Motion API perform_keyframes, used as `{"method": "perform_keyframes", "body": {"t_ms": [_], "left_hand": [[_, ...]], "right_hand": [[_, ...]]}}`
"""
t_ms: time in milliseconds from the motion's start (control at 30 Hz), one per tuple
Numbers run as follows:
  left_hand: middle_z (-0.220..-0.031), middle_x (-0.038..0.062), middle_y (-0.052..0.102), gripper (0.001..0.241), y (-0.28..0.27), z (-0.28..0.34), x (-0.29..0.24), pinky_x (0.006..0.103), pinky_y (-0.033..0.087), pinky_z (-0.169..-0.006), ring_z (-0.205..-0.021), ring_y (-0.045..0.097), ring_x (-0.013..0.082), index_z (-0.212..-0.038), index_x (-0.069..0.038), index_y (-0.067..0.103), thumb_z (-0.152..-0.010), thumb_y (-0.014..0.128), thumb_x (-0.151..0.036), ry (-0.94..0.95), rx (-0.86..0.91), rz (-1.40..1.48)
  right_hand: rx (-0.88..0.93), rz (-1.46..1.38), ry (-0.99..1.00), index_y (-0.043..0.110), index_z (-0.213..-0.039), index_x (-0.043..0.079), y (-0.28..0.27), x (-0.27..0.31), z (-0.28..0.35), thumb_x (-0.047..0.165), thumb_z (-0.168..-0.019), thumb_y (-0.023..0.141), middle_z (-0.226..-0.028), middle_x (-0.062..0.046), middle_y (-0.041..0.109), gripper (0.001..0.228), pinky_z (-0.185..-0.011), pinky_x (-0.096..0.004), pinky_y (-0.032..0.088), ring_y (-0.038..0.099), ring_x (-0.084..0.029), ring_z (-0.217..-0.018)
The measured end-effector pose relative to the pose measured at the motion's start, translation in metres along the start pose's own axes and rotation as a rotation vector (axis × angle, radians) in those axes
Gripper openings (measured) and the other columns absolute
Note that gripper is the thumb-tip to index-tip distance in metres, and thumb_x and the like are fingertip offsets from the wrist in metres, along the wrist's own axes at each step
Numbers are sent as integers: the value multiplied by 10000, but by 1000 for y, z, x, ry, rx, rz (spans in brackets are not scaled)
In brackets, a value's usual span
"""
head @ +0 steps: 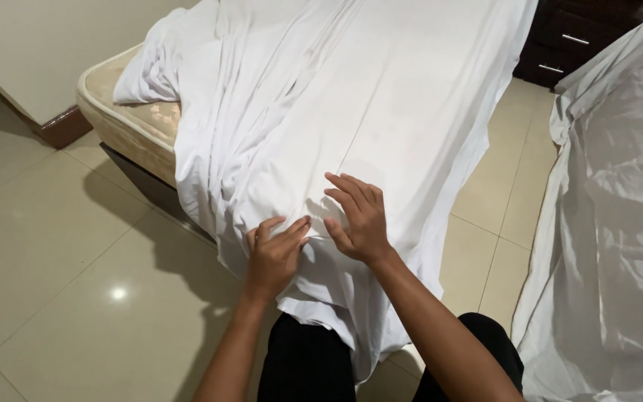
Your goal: The person spreads a white fitted sheet over a mattress, starting at one corner and working around the bed to tuck the elasticized edges under the mattress. They smooth the fabric by hand to remove wrinkles and ensure the sheet is properly fitted.
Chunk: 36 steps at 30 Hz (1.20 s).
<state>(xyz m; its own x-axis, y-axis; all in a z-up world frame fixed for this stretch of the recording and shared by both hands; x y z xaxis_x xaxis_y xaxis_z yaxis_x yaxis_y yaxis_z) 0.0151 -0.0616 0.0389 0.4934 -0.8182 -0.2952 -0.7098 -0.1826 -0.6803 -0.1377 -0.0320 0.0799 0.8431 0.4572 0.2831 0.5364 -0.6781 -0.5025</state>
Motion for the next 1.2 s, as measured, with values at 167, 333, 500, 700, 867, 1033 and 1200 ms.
{"method": "perform_keyframes", "body": {"t_ms": [167,333,500,700,867,1033,1200], "left_hand": [[-1288,-35,746,288,0,2,0,360,393,-1020,-1248,577,218,-1196,-171,762,-923,759,-262,-51,-41,-2],[-1419,40,662,498,21,-5,-39,421,384,-1043,-1364,532,225,-1237,-109,724,-849,820,-407,147,58,17],[-1440,-8,633,601,46,-10,-58,436,345,-1029,-1375,507,214,-1239,-122,724,-763,860,-463,89,148,138],[-1389,-60,670,493,52,-4,-49,405,330,-1035,-1384,536,171,-1276,-170,737,-816,832,-320,15,124,108],[-1347,-48,708,392,47,-13,-49,415,307,-1022,-1327,553,165,-1204,-189,775,-824,817,-276,-47,117,192],[-1308,-33,725,304,48,-12,-54,419,280,-1028,-1303,558,181,-1173,-190,782,-872,786,-233,-78,94,238],[-1273,-39,754,304,49,-10,-65,407,257,-1055,-1293,575,191,-1227,-183,769,-928,718,-171,-30,101,288]], "right_hand": [[-19,-40,56,664,-1218,70,-2,-7,0,396,-1038,510,-1424,-106,635,403,-1100,-422,354,560,-284,-1322],[-116,-167,192,658,-1213,78,-9,-31,2,452,-1093,376,-1354,-119,648,484,-1110,-413,336,549,-270,-1278],[-269,-372,384,641,-1218,19,-19,-62,17,455,-1130,341,-1290,-157,622,537,-1120,-408,410,547,-287,-1275],[90,-455,620,643,-1250,109,-1,-73,40,359,-997,600,-1270,-87,685,359,-1097,-420,437,638,-243,-1240],[362,-173,429,636,-1318,166,-38,-70,66,293,-881,706,-1466,-48,566,460,-1161,-480,258,454,-270,-1407],[425,-120,282,588,-1422,188,-41,-70,88,335,-863,751,-1600,-47,433,601,-1163,-497,212,313,-291,-1505],[299,-62,185,648,-1397,172,-34,-65,108,271,-940,717,-1601,-34,483,473,-1201,-478,224,307,-297,-1548]]}}
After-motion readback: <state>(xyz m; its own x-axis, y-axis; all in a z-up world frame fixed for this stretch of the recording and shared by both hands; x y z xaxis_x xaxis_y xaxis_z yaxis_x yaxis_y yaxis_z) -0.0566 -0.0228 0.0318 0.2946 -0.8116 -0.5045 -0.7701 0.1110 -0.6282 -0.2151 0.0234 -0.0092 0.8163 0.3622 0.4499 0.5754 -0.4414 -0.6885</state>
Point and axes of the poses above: each hand's wrist, its own z-axis away from the middle knuckle, its own y-axis out of the palm, x = y × z, the point moved 10 cm from there along -z, towards the middle knuckle
